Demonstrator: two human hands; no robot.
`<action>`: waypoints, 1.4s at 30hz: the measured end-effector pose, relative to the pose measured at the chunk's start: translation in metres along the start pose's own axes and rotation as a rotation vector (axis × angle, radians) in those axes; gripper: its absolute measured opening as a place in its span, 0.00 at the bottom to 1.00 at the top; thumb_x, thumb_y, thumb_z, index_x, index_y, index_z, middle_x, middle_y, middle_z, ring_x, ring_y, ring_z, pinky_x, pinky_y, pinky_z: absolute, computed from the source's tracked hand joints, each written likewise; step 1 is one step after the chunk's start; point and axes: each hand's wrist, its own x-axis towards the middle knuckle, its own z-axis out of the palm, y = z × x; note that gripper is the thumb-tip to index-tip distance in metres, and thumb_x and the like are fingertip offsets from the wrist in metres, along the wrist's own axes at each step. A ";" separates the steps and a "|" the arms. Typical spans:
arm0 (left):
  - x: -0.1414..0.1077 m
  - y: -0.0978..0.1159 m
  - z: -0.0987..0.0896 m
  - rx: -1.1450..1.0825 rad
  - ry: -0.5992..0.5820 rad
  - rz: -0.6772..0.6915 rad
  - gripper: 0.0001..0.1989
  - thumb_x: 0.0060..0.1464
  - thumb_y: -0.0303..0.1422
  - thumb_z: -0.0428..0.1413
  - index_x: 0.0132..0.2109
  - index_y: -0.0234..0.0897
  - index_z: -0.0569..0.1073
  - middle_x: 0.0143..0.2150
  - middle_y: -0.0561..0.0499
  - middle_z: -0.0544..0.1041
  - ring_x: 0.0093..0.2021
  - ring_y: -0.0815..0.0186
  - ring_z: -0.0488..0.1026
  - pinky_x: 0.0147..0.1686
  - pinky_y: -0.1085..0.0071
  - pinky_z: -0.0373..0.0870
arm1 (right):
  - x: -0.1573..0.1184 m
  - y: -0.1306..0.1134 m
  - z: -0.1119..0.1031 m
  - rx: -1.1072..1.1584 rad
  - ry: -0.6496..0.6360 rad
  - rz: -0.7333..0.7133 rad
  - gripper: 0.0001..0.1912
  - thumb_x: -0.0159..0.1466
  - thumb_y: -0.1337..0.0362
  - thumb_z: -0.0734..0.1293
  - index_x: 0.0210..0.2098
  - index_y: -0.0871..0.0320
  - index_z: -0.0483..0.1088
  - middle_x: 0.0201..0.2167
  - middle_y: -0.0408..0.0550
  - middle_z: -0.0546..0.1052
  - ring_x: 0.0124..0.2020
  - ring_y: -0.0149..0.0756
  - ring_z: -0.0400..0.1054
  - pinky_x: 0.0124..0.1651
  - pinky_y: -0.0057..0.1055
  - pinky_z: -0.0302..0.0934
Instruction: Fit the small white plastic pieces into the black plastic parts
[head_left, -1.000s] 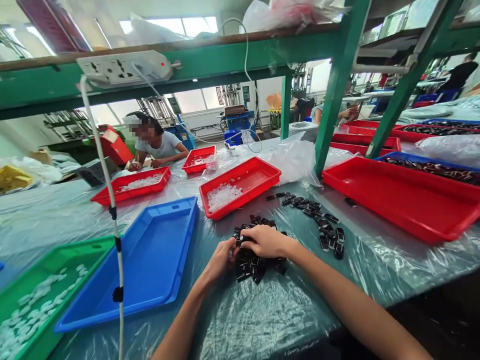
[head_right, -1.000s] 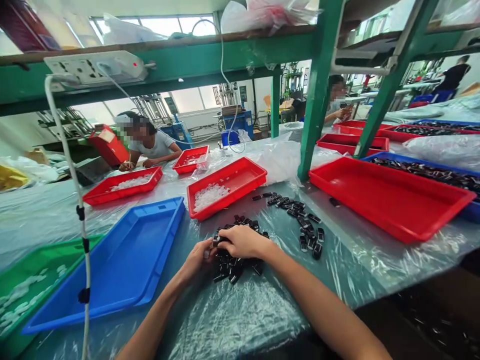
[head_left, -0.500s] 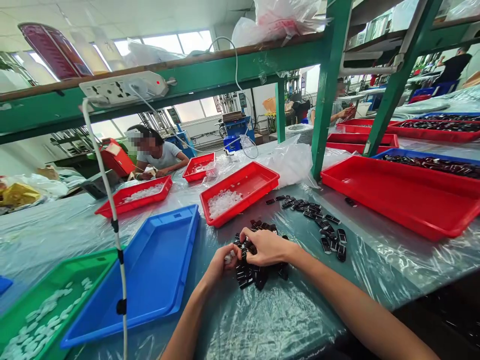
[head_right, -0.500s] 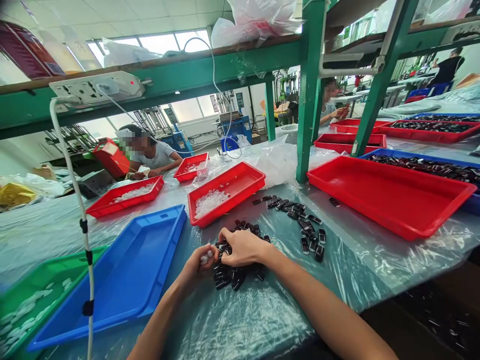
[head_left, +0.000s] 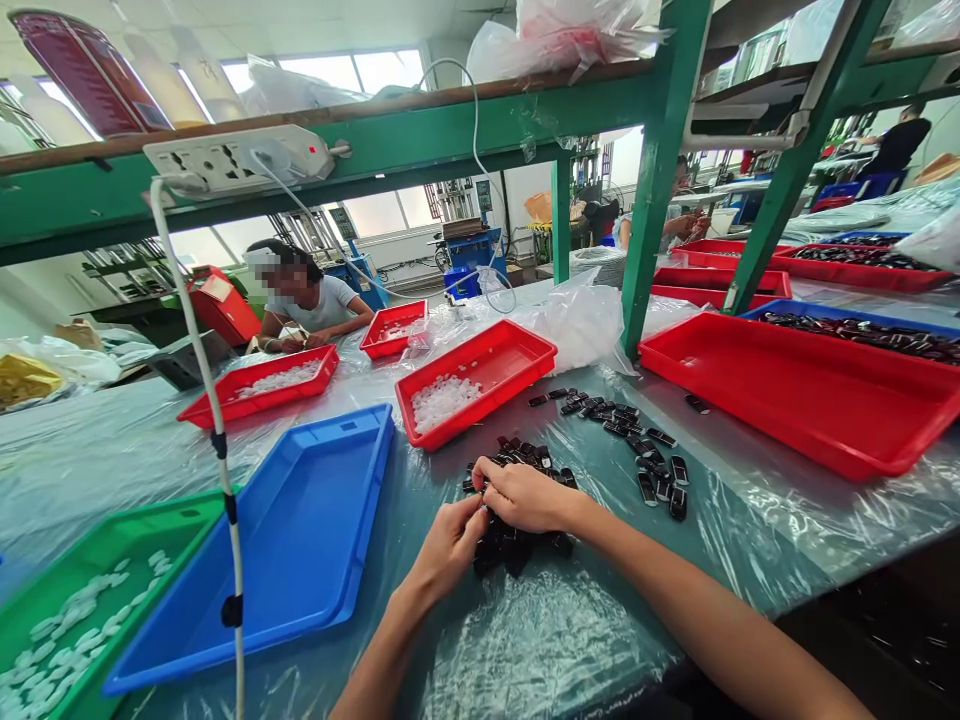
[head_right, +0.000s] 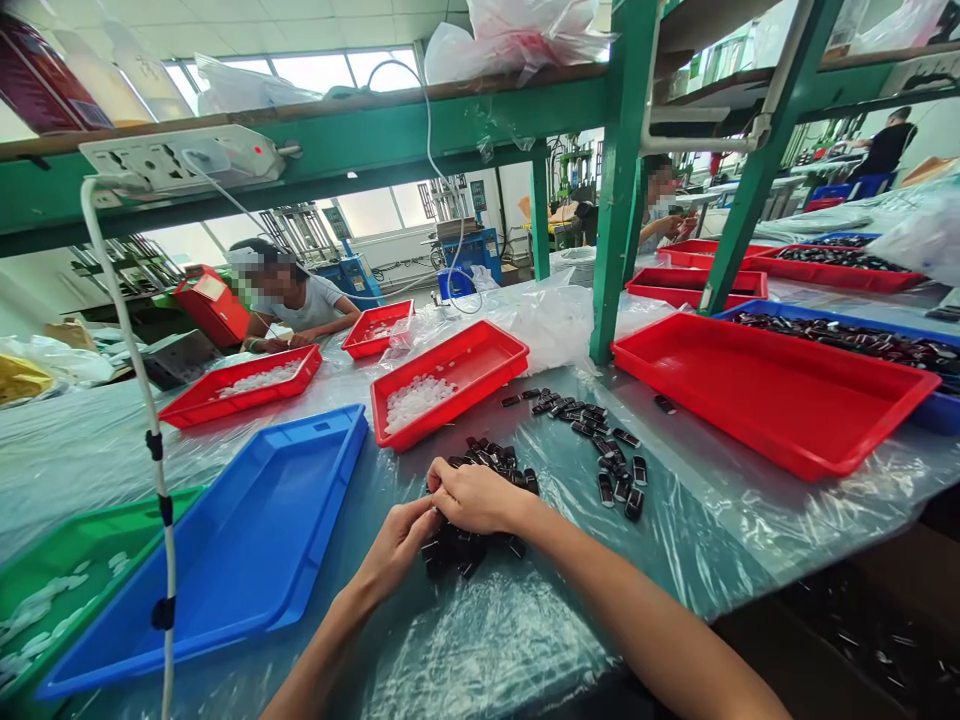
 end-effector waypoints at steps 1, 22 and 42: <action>0.000 0.000 0.000 0.020 -0.001 0.008 0.18 0.61 0.42 0.42 0.28 0.36 0.62 0.24 0.56 0.52 0.26 0.70 0.49 0.27 0.71 0.47 | 0.000 0.000 0.001 -0.007 -0.001 -0.005 0.08 0.67 0.66 0.55 0.45 0.56 0.61 0.28 0.43 0.73 0.30 0.38 0.66 0.34 0.30 0.49; 0.009 -0.013 0.009 -0.076 0.210 -0.025 0.16 0.55 0.39 0.42 0.24 0.37 0.64 0.20 0.57 0.53 0.21 0.71 0.49 0.24 0.70 0.46 | 0.003 -0.013 0.017 -0.130 0.177 0.132 0.09 0.67 0.69 0.53 0.46 0.58 0.59 0.27 0.45 0.75 0.28 0.39 0.70 0.31 0.31 0.47; 0.015 -0.020 -0.027 -1.466 0.219 -0.194 0.12 0.52 0.32 0.48 0.22 0.36 0.63 0.13 0.62 0.47 0.13 0.76 0.39 0.15 0.76 0.45 | 0.007 0.020 -0.001 -0.109 0.240 -0.067 0.09 0.67 0.66 0.60 0.48 0.56 0.64 0.29 0.42 0.74 0.33 0.38 0.69 0.39 0.31 0.57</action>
